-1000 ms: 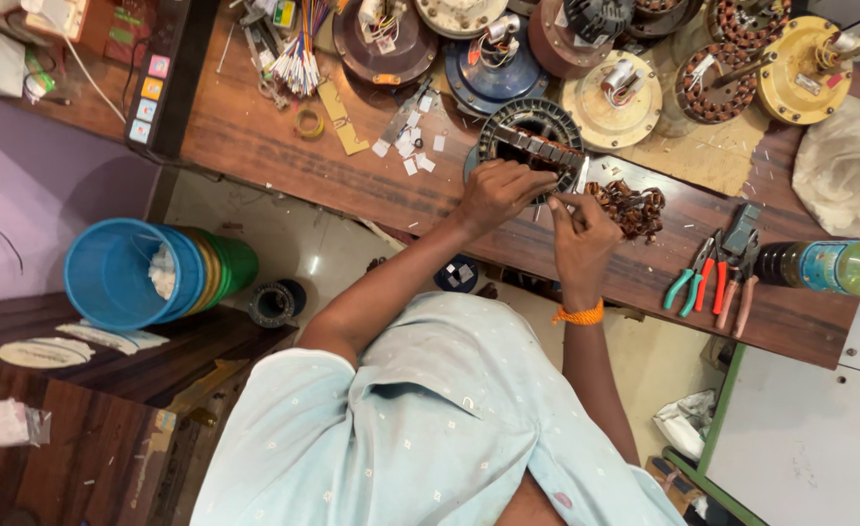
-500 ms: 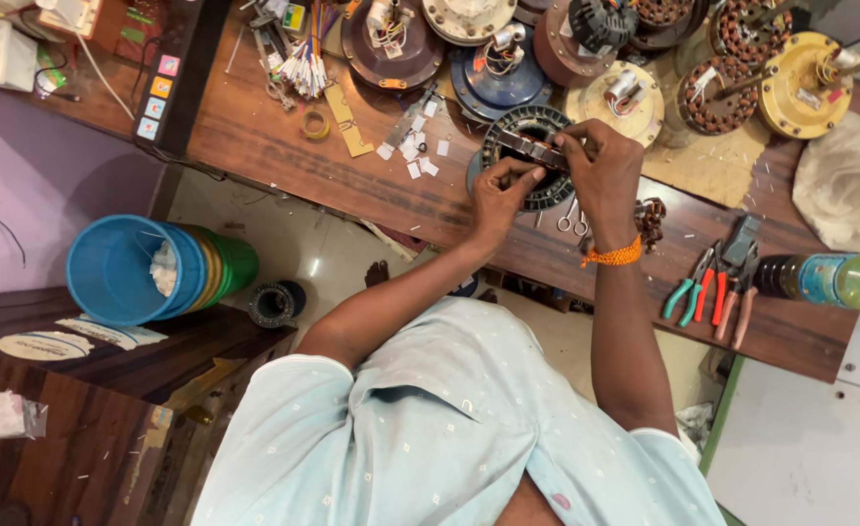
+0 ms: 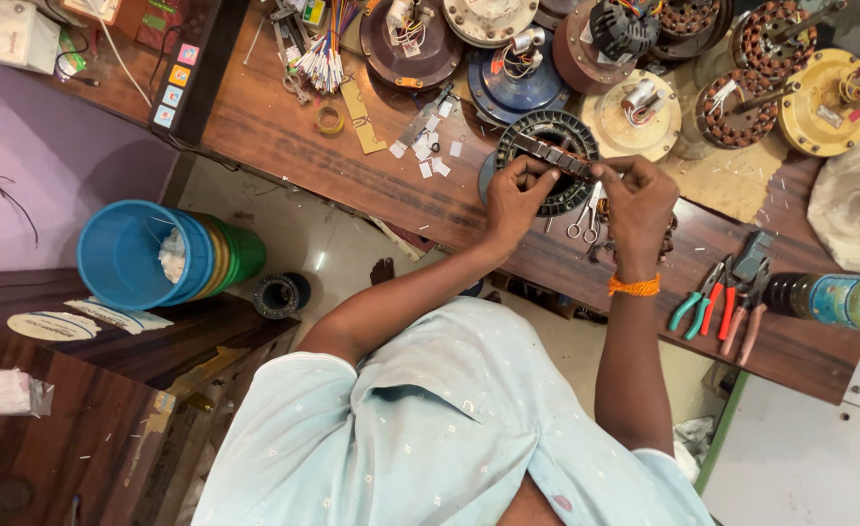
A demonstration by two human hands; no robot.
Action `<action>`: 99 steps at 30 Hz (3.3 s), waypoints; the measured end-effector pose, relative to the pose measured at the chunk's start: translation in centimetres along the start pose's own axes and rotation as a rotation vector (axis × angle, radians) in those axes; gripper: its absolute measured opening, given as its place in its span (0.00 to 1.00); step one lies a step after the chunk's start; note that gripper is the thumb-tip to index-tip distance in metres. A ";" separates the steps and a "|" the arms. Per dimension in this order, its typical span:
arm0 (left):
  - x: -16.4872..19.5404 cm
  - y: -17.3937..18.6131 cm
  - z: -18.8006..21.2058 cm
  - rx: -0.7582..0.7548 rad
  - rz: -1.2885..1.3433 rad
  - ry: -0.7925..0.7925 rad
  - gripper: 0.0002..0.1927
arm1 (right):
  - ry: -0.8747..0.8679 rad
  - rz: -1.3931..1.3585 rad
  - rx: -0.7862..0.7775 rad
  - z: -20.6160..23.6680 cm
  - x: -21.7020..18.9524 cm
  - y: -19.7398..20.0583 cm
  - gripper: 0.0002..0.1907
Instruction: The person sits at a workbench and fits copper wire coils into the slots of a motor stator held in a round frame, pressing each coil down by hand and working around the stator. Pliers, scissors and other hand tools lie on the bench while the person seats the windings.
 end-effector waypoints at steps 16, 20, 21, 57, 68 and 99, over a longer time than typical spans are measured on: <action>6.5 0.6 1.9 -0.300 -0.649 -0.955 0.11 | 0.193 0.056 0.174 7.3 1.3 -3.9 0.05; 6.3 0.2 1.4 -0.344 -0.694 -1.045 0.08 | 0.106 0.028 0.105 7.9 0.7 -2.0 0.04; 6.3 0.3 1.2 -0.333 -0.632 -1.021 0.07 | 0.146 0.043 0.085 7.6 0.1 -1.0 0.04; 4.0 0.8 0.6 -0.058 -0.305 -0.319 0.08 | 0.260 0.119 0.186 4.7 -0.8 -2.5 0.04; 5.0 -0.4 0.9 -0.366 -0.531 -0.936 0.07 | 0.157 0.042 0.118 7.9 -0.7 -1.6 0.04; -0.1 -0.1 0.3 0.002 0.069 0.095 0.05 | 0.094 0.078 -0.017 1.2 -0.9 -0.3 0.05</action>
Point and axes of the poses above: each hand's wrist, its own z-axis away from the middle knuckle, its own y-axis out of the back of the hand, x = y × z, the point moved 7 cm from there along -z, towards the middle knuckle, and after that the axes turned 3 degrees about -y, right-handed, at the moved point
